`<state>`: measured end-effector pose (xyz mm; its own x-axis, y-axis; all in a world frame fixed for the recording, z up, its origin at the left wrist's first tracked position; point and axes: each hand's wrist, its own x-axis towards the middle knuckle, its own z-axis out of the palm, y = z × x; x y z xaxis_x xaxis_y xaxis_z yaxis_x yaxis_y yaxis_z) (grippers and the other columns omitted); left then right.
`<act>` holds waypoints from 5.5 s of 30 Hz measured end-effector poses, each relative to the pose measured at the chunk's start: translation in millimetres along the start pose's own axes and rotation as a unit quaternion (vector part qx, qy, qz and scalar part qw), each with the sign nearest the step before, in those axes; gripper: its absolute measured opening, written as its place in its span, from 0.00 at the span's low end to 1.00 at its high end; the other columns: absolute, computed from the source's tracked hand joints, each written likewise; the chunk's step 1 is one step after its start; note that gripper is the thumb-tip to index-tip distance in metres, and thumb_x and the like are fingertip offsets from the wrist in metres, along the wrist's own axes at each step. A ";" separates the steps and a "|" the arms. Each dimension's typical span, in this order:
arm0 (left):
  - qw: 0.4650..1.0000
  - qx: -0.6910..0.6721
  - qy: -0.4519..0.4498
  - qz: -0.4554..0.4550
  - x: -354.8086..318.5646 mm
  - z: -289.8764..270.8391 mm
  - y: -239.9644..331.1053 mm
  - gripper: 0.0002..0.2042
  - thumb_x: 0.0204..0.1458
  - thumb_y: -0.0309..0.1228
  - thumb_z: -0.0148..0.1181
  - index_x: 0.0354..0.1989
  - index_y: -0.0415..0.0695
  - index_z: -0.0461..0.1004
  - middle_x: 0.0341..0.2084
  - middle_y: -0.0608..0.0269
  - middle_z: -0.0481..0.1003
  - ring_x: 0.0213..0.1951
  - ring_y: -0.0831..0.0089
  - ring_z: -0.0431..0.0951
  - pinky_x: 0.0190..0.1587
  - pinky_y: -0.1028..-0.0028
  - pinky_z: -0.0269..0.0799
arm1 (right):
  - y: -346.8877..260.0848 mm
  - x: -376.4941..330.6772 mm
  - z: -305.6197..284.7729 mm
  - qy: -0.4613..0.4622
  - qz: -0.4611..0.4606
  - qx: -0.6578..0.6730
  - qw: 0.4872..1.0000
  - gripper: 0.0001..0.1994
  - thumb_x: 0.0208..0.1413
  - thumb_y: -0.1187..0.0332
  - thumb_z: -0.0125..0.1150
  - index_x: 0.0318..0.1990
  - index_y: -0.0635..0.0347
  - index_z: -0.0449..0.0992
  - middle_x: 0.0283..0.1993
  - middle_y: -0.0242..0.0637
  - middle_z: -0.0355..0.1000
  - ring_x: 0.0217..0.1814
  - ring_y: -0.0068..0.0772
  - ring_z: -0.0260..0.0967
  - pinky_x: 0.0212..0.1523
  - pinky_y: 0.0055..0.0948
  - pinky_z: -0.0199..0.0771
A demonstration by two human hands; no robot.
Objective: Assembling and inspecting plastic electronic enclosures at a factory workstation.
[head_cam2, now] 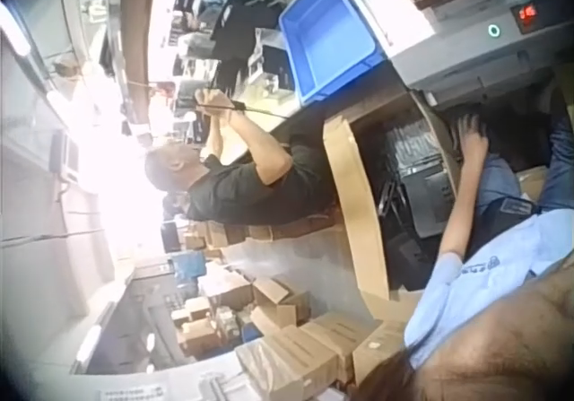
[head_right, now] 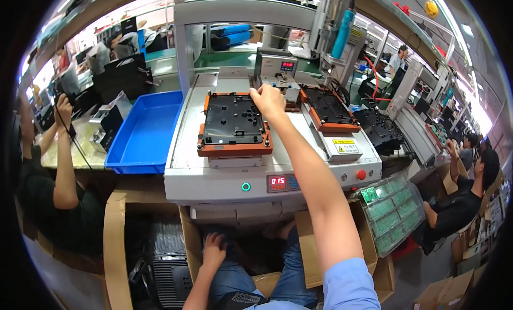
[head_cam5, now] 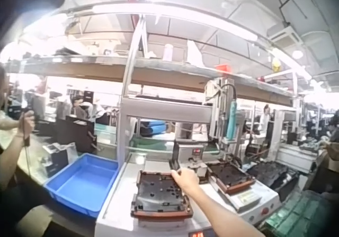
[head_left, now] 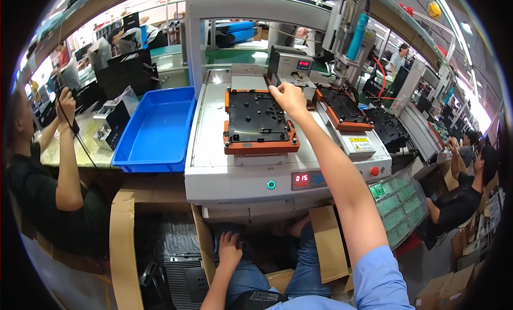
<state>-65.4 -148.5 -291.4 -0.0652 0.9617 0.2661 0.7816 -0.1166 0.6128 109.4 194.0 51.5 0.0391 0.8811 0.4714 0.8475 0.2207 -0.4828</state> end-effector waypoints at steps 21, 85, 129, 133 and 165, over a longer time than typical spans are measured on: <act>0.946 0.092 -0.309 -0.021 20.1 28.5 -74.8 0.14 0.47 0.40 0.61 0.37 0.47 0.71 0.33 0.45 0.77 0.36 0.44 0.77 0.39 0.53 0.72 | -2.0 -94.9 -49.8 -0.201 0.051 0.326 0.922 0.19 0.49 0.55 0.65 0.33 0.65 0.73 0.26 0.32 0.69 0.26 0.20 0.64 0.26 0.24 0.63; 0.936 0.246 -0.251 0.026 11.6 80.3 -47.9 0.24 0.55 0.52 0.47 0.54 0.49 0.69 0.58 0.50 0.63 0.60 0.50 0.61 0.59 0.48 0.55 | 144.1 -398.3 -85.0 -0.174 0.162 0.259 0.936 0.11 0.62 0.68 0.49 0.45 0.62 0.75 0.36 0.38 0.75 0.29 0.21 0.70 0.31 0.21 0.69; 0.812 -0.371 0.235 -0.384 -84.6 -222.4 -56.3 0.13 0.60 0.39 0.52 0.39 0.40 0.74 0.29 0.72 0.72 0.34 0.85 0.70 0.38 0.83 0.65 | 151.3 -532.8 48.9 -0.449 -0.050 0.074 0.889 0.11 0.55 0.64 0.55 0.40 0.60 0.77 0.37 0.46 0.74 0.40 0.50 0.72 0.42 0.40 0.72; 0.772 -0.463 0.288 -0.327 -66.3 -216.4 -31.8 0.13 0.60 0.38 0.52 0.42 0.39 0.73 0.33 0.68 0.74 0.34 0.79 0.73 0.40 0.78 0.68 | 142.0 -525.8 40.0 -0.439 -0.018 0.125 0.890 0.12 0.55 0.65 0.54 0.41 0.62 0.77 0.38 0.47 0.74 0.41 0.51 0.71 0.42 0.40 0.72; 0.595 -0.653 -0.261 -0.389 -26.6 -31.7 174.6 0.22 0.53 0.27 0.57 0.57 0.41 0.62 0.49 0.58 0.71 0.49 0.67 0.73 0.51 0.67 0.72 | 215.2 -418.8 -153.5 0.043 0.303 0.245 0.920 0.11 0.61 0.71 0.52 0.47 0.65 0.74 0.43 0.36 0.75 0.43 0.22 0.71 0.47 0.21 0.70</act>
<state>53.1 -202.3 -167.9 0.3757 0.7566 -0.5352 -0.5300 0.6491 0.5457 356.6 -191.7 -136.5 0.4863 0.8723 0.0520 0.3164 -0.1202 -0.9410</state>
